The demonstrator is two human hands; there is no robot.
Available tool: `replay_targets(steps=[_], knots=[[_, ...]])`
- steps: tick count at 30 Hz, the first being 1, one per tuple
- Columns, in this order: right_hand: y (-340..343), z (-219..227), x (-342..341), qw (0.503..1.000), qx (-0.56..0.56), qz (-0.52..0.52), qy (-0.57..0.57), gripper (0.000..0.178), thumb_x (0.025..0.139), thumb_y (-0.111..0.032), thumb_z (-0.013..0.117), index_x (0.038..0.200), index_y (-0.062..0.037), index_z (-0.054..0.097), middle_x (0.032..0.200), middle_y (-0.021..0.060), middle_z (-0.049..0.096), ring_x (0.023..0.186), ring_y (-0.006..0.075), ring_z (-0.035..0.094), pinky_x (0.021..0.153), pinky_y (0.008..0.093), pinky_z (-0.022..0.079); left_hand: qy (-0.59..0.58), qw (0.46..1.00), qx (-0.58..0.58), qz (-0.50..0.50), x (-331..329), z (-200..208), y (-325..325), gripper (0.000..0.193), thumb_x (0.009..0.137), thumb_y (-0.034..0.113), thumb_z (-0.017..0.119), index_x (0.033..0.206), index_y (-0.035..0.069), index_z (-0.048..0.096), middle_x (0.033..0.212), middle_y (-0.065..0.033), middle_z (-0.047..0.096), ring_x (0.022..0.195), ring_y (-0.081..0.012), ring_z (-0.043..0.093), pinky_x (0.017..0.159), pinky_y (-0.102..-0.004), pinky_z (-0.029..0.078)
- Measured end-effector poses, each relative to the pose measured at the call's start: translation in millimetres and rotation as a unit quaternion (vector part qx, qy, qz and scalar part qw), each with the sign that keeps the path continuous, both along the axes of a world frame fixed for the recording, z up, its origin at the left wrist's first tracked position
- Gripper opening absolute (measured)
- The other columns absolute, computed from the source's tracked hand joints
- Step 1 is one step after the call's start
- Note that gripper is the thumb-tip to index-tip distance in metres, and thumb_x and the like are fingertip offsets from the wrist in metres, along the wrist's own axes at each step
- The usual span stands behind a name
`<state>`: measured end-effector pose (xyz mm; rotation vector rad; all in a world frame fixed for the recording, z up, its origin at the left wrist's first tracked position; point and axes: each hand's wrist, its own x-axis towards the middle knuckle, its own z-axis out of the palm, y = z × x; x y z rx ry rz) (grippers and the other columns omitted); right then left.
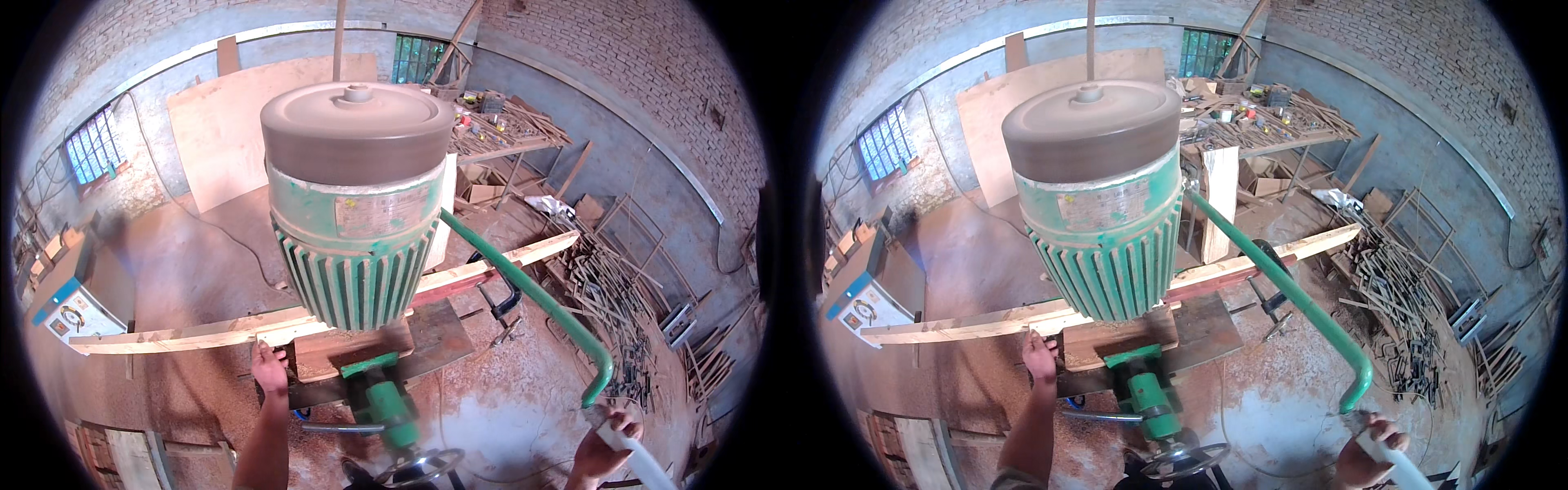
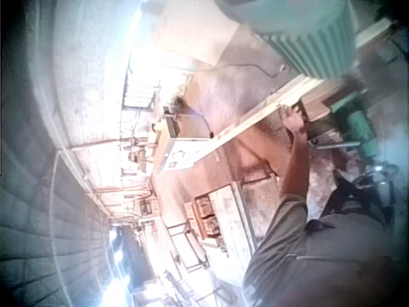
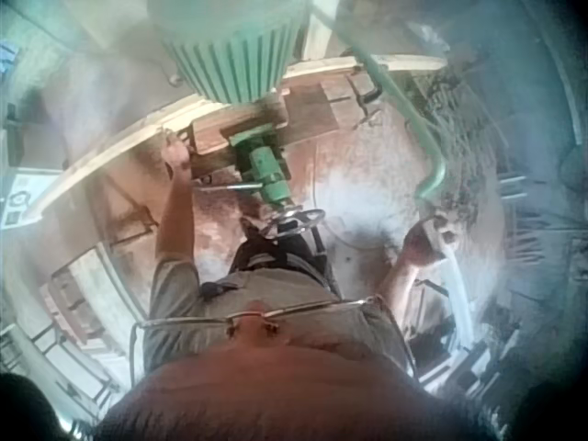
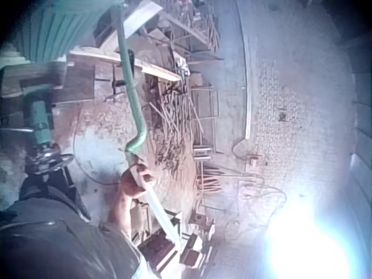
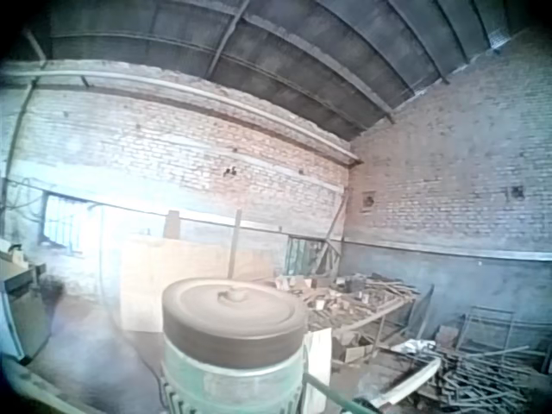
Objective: The person repeatedly feeds wooden planks into a green spindle moulder, guiding them through the cutter head to shape the edges. After each pass, the person removes the plank and places it on a nearby table before picking up the next piece.
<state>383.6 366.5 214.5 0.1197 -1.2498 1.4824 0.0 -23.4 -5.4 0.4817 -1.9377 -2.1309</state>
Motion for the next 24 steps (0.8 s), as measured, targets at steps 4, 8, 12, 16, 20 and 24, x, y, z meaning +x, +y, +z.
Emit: replay_targets(steps=[4,8,12,16,20,24], knots=[[-1,-40,17,0.998,-0.021,-0.014,-0.065,0.028,0.09,-0.038,0.06,0.098,-0.0135,0.049,0.101,0.0092,0.054,0.106,0.0318,0.051,0.101,0.0504,0.035,-0.003,1.0,0.006,-0.001,0,-1,0,0.04,0.101,0.032,0.042,0.125,0.0,0.049,0.095,-0.0072,0.057,0.067,-0.0109,0.058,0.053,-0.0237,0.05],[-6,-18,16,0.994,0.02,-0.033,-0.101,0.026,0.092,-0.036,0.056,0.097,-0.0119,0.049,0.102,0.0099,0.055,0.104,0.0309,0.051,0.1,0.0506,0.036,-0.013,1.0,0.002,-0.002,-2,5,0,0.037,0.099,0.034,0.046,0.117,0.002,0.052,0.095,-0.0071,0.056,0.068,-0.0113,0.057,0.053,-0.0239,0.05],[8,72,-14,1.0,-0.008,0.009,-0.012,0.033,0.087,-0.039,0.064,0.097,-0.012,0.046,0.087,0.0044,0.05,0.091,0.0256,0.05,0.09,0.044,0.039,-0.072,0.993,0.094,-0.012,-8,15,-1,0.038,0.096,0.036,0.053,0.113,0.002,0.053,0.096,-0.0085,0.058,0.071,-0.0161,0.06,0.056,-0.0266,0.051],[39,191,-96,0.995,0.02,0.042,0.09,0.044,0.091,-0.032,0.061,0.126,-0.0084,0.047,0.106,0.0073,0.054,0.099,0.0206,0.051,0.094,0.0412,0.041,-0.122,0.971,0.202,-0.028,-12,21,0,0.041,0.093,0.038,0.057,0.112,0.003,0.053,0.096,-0.0098,0.061,0.075,-0.0208,0.062,0.06,-0.0295,0.051],[54,295,-192,0.979,0.156,0.12,0.047,0.036,0.099,-0.027,0.05,0.123,-0.0016,0.05,0.112,0.0106,0.059,0.098,0.0199,0.059,0.095,0.0375,0.044,-0.107,0.965,0.233,-0.059,-12,19,-1,0.041,0.091,0.038,0.061,0.111,0.004,0.053,0.096,-0.0094,0.064,0.078,-0.0212,0.063,0.062,-0.0301,0.052],[15,266,-243,0.977,0.207,0.013,0.053,0.041,0.1,-0.03,0.047,0.128,-0.0001,0.049,0.12,0.0182,0.059,0.112,0.0244,0.056,0.101,0.0402,0.041,-0.125,0.957,0.26,-0.047,-12,16,-3,0.038,0.09,0.035,0.063,0.11,0.005,0.054,0.096,-0.0087,0.066,0.08,-0.0198,0.065,0.065,-0.0317,0.054]])
